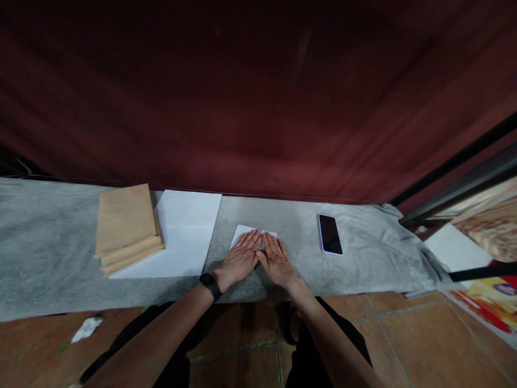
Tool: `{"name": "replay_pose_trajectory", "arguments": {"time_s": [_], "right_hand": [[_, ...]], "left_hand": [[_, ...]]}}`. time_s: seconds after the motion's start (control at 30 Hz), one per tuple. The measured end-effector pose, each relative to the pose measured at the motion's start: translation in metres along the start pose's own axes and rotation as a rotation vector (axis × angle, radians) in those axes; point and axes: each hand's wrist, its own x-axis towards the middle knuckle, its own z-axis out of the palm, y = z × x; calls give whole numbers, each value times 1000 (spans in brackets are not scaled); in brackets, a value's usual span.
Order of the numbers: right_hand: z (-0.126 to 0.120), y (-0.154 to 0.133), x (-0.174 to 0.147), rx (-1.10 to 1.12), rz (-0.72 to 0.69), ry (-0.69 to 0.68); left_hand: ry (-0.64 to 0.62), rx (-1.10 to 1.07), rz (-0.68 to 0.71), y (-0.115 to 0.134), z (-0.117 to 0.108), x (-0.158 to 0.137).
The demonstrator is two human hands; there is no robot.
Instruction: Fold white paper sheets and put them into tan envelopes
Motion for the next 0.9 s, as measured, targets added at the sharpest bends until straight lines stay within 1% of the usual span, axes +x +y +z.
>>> {"name": "replay_pose_trajectory", "arguments": {"time_s": [0.2, 0.4, 0.6, 0.7, 0.8, 0.9], "right_hand": [[1, 18, -9, -93, -4, 52], [-3, 25, -12, -104, 12, 30], [-6, 32, -11, -68, 5, -2], [-9, 35, -2, -34, 12, 29], [-14, 33, 12, -15, 71, 103], [-19, 25, 25, -46, 134, 100]], "left_hand": [[37, 4, -109, -24, -2, -5], [54, 7, -199, -42, -6, -12], [69, 31, -251, -44, -9, -13], [51, 49, -257, -43, -10, -11], [41, 57, -253, -43, -11, -10], [52, 54, -242, -44, -11, -10]]}}
